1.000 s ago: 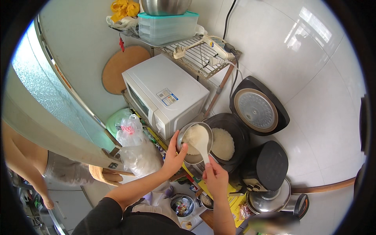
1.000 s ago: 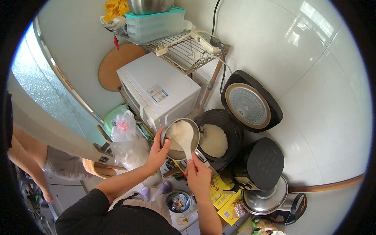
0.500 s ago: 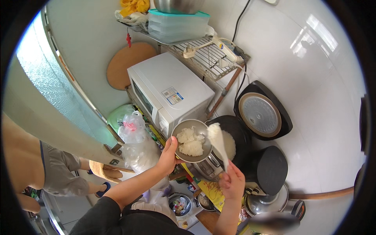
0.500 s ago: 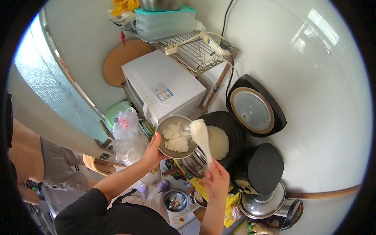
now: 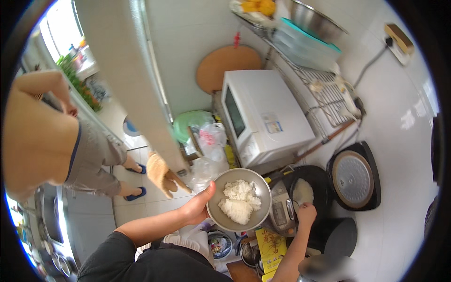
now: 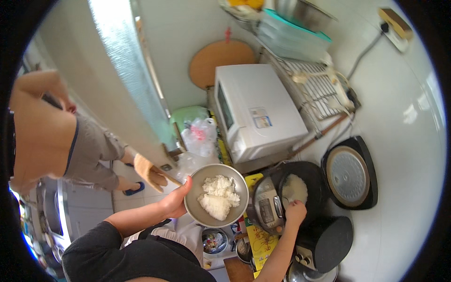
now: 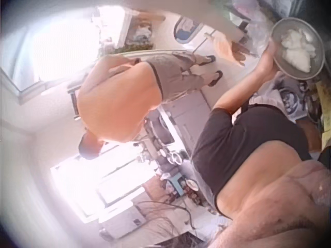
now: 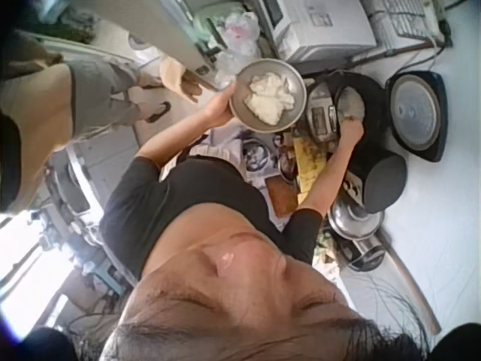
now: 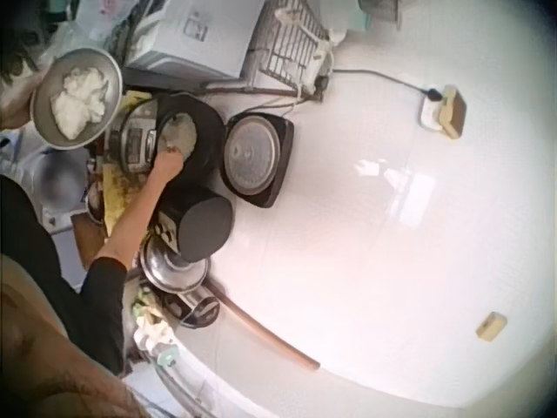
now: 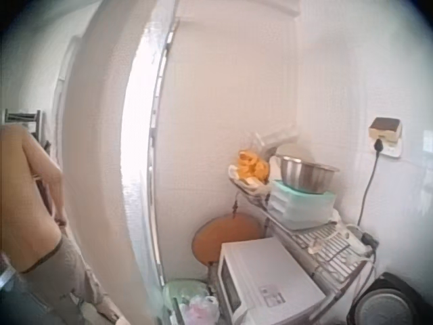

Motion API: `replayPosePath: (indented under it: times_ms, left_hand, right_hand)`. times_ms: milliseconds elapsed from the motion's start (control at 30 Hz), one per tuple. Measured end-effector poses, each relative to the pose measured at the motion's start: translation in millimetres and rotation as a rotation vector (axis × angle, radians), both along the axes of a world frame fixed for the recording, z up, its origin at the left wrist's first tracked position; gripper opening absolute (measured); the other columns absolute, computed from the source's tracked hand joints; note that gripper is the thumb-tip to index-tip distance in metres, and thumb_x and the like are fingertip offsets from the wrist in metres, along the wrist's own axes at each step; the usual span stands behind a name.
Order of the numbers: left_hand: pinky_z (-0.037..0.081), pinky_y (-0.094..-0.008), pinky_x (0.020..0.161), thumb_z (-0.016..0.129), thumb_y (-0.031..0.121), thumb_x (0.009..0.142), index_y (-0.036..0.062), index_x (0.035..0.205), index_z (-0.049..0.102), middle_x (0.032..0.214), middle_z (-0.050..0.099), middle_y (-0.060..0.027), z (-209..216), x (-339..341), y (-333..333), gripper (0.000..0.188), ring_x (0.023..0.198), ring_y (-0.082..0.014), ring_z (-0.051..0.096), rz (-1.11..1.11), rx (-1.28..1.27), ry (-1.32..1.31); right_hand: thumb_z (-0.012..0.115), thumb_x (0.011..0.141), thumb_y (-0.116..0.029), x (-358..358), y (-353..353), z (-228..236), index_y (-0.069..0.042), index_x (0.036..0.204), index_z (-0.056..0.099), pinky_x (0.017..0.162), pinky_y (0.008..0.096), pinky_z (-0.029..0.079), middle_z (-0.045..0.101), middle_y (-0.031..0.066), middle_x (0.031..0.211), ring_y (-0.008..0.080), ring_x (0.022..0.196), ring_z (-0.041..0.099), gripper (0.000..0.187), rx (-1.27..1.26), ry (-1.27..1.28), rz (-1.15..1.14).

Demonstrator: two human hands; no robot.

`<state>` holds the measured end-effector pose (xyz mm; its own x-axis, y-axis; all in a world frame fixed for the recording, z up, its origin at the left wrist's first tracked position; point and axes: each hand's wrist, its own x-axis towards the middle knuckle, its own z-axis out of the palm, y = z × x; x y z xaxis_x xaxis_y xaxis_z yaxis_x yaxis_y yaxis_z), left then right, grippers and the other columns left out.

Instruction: The person washes a metal bowl and a wooden cutting board at the sink, then scoops cooked rice from a rice cooker into the bowl and places it on the counter. A second person briefly appears in the background.

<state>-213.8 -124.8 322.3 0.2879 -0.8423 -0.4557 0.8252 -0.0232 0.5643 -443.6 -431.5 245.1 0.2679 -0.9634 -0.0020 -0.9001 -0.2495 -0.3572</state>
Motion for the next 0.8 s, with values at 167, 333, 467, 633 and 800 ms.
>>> replayPosePath:
  times_ms: [167, 333, 467, 633, 800]
  left_hand:
    - [0.030, -0.0375, 0.103, 0.033, 0.049, 0.092, 0.0062, 0.137, 0.025, 0.137, 0.035, -0.0091, 15, 14, 75, 0.063, 0.124, -0.0213, 0.036, 0.150, -0.192, -0.043]
    - [0.031, -0.0371, 0.103, 0.030, 0.051, 0.092, 0.0055, 0.137, 0.023, 0.137, 0.035, -0.0094, 28, 26, 159, 0.065, 0.124, -0.0200, 0.036, 0.195, -0.285, -0.052]
    - [0.030, -0.0369, 0.103, 0.031, 0.058, 0.088, 0.0056, 0.138, 0.022, 0.138, 0.033, -0.0091, 32, 33, 227, 0.073, 0.126, -0.0203, 0.033, 0.263, -0.198, -0.074]
    - [0.030, -0.0384, 0.103, 0.031, 0.061, 0.086, 0.0060, 0.139, 0.020, 0.138, 0.032, -0.0087, 28, 38, 278, 0.077, 0.126, -0.0203, 0.032, 0.338, -0.098, -0.086]
    - [0.030, -0.0391, 0.103, 0.029, 0.062, 0.086, 0.0053, 0.138, 0.022, 0.138, 0.033, -0.0102, 34, 39, 299, 0.077, 0.126, -0.0220, 0.033, 0.420, -0.105, -0.126]
  right_hand:
    - [0.064, 0.070, -0.014, -2, 4, -3, -0.002, 0.087, 0.067, 0.073, 0.0400, 0.049, 0.064, 0.0189, 0.085, 0.0344, 0.083, 0.062, 0.021, -0.119, 0.114, 0.044]
    - [0.062, 0.072, -0.010, -24, -13, -21, 0.003, 0.084, 0.066, 0.072, 0.0388, 0.048, 0.064, 0.0212, 0.084, 0.0339, 0.081, 0.063, 0.019, -0.070, 0.029, 0.048]
    - [0.060, 0.082, -0.014, -50, -41, -31, 0.001, 0.090, 0.064, 0.044, 0.0287, 0.038, 0.049, 0.0094, 0.057, 0.0150, 0.049, 0.045, 0.017, 0.453, -0.554, -0.342]
    - [0.056, 0.088, -0.019, -36, 1, 5, -0.001, 0.088, 0.057, 0.037, 0.0223, 0.029, 0.038, 0.0035, 0.055, 0.0116, 0.043, 0.034, 0.019, 0.432, -0.982, -0.670]
    - [0.057, 0.088, -0.017, -26, 13, 27, 0.002, 0.085, 0.056, 0.035, 0.0247, 0.027, 0.039, 0.0042, 0.055, 0.0127, 0.040, 0.032, 0.020, 0.333, -0.854, -0.653]
